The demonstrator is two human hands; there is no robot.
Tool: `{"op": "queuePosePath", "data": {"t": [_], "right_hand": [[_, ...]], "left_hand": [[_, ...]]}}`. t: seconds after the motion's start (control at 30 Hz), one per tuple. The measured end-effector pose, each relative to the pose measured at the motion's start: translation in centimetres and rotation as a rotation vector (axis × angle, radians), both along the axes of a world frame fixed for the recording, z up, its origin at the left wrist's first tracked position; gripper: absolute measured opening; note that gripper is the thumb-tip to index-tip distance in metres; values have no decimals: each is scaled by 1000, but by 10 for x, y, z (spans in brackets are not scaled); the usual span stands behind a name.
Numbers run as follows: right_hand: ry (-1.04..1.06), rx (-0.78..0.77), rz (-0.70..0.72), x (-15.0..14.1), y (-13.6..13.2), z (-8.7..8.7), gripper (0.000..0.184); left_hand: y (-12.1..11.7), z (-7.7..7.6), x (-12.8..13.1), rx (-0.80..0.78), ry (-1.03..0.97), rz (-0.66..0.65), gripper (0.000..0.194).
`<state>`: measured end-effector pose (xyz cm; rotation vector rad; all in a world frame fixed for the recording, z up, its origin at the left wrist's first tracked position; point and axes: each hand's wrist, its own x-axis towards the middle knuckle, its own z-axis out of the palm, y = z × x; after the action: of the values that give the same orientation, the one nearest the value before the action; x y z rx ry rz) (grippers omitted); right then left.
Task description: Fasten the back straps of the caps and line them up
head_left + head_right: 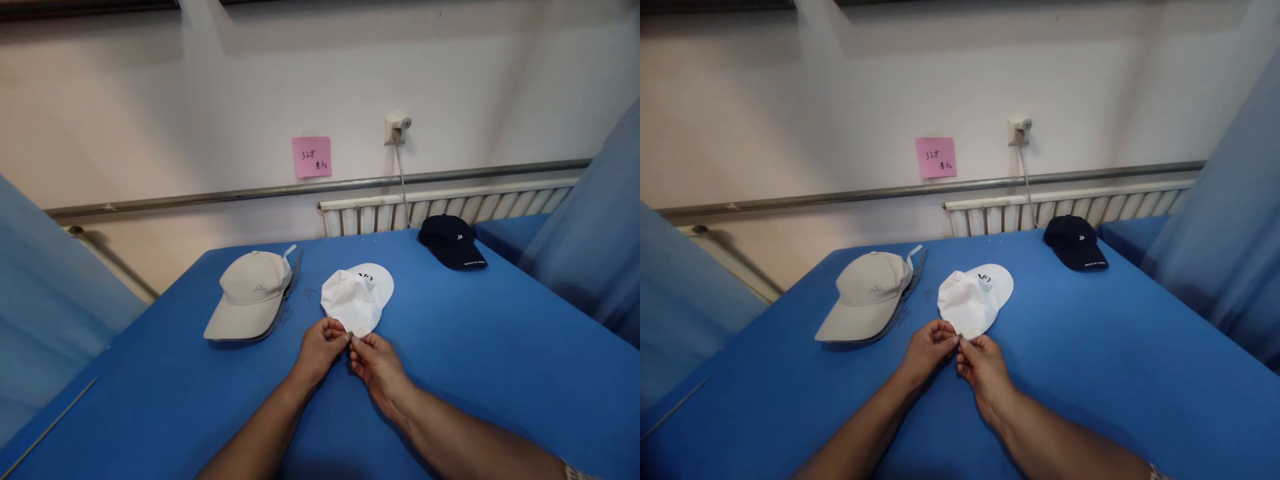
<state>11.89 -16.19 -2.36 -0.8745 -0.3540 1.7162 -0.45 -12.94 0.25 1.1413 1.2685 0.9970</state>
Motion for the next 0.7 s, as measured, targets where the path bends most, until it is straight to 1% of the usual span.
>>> {"op": "queuePosePath", "data": {"t": [0.23, 0.43, 0.7], "right_hand": [[-1, 5, -6, -1, 0, 1, 42], [7, 24, -4, -1, -1, 0, 39], [-3, 24, -14, -1, 0, 1, 42]], "left_hand": [[1, 0, -1, -2, 1, -13, 28], [1, 0, 0, -10, 2, -6, 28], [0, 2, 0, -3, -7, -16, 28]]}}
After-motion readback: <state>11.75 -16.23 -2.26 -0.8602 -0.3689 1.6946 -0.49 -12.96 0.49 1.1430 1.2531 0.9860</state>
